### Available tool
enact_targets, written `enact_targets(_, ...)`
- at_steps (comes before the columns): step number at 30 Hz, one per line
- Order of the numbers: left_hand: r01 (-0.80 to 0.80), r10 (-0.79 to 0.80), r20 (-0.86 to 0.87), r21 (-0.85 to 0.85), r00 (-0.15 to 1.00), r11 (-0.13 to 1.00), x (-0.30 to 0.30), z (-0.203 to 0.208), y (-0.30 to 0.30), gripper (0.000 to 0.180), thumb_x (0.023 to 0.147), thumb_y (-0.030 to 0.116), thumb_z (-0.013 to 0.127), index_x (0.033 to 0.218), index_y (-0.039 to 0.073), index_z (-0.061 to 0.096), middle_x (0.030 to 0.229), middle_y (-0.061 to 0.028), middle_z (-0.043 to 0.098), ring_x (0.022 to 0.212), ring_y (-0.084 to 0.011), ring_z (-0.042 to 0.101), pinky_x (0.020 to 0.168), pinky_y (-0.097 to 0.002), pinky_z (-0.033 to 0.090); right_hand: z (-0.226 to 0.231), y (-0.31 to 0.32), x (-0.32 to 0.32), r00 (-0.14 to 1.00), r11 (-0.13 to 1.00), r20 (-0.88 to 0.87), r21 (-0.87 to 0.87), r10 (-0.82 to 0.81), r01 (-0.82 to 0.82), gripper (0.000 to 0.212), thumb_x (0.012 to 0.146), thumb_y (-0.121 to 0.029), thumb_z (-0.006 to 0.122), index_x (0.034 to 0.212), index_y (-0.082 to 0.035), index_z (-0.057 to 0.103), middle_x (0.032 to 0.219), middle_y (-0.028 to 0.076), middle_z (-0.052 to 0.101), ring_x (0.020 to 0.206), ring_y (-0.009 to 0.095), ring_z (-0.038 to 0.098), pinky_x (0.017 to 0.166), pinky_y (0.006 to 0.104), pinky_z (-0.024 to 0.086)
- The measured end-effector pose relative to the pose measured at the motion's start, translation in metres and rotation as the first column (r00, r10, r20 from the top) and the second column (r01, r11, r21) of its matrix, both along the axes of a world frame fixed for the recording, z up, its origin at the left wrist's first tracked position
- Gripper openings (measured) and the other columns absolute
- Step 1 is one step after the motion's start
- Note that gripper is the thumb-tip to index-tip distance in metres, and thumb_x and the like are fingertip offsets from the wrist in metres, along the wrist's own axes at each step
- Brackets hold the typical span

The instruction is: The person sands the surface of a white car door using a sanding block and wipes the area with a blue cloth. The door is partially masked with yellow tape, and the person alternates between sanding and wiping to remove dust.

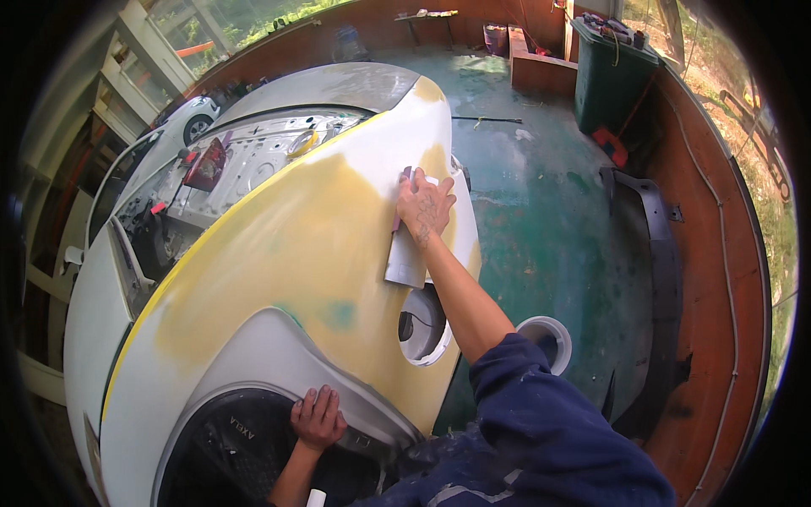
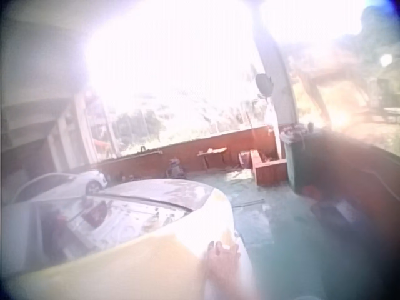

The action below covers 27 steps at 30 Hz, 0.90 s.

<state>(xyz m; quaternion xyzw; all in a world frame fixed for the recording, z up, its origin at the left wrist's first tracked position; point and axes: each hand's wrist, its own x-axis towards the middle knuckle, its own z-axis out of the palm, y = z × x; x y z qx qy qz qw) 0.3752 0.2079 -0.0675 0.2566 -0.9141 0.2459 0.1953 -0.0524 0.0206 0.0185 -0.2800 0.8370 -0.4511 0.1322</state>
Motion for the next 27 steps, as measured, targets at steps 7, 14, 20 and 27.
enact_targets(7,-0.059,0.059,0.035,-0.021,0.998,0.998,0.012,0.001,0.014,0.044,0.094,0.028,0.060,0.134,0.011,0.071,0.144,-0.0079,0.068,0.135,-0.0312,0.060,0.115,-0.0508,0.036,-0.013,0.022,0.066,0.991,0.990,-0.022,-0.058,0.130,-0.131,0.049,0.100,-0.047,0.062,0.144,-0.027,0.066,0.135,0.022,0.046,0.118,0.046,0.055,0.096,0.0530,0.056)
enact_targets(14,-0.155,0.151,0.035,0.132,0.988,0.979,-0.102,0.157,-0.007,0.059,0.099,0.030,0.060,0.149,-0.002,0.057,0.157,-0.0200,0.053,0.152,-0.0397,0.042,0.125,-0.0573,0.026,-0.020,-0.040,-0.048,0.987,0.991,0.080,0.031,-0.136,0.133,0.057,0.095,-0.054,0.066,0.146,-0.027,0.066,0.144,0.023,0.047,0.126,0.050,0.056,0.100,0.0511,0.056)
enact_targets(20,-0.414,0.414,0.255,-0.055,0.874,0.908,-0.158,0.212,-0.126,0.085,0.100,0.044,0.063,0.164,-0.002,0.032,0.173,-0.0202,0.029,0.162,-0.0355,0.024,0.132,-0.0551,0.019,-0.114,0.052,-0.070,0.943,0.988,0.310,-0.047,-0.124,0.146,0.068,0.090,-0.057,0.070,0.145,-0.018,0.068,0.135,0.026,0.055,0.130,0.044,0.056,0.111,0.0475,0.047)
enact_targets(27,-0.321,0.303,0.341,-0.004,0.890,0.947,-0.245,0.172,-0.206,0.085,0.104,0.050,0.054,0.165,-0.005,0.029,0.174,-0.0203,0.028,0.163,-0.0329,0.022,0.134,-0.0506,0.015,-0.307,0.313,-0.077,0.864,0.954,0.440,0.270,-0.245,0.133,0.065,0.090,-0.053,0.074,0.140,-0.011,0.072,0.130,0.031,0.059,0.125,0.044,0.059,0.112,0.0474,0.045)
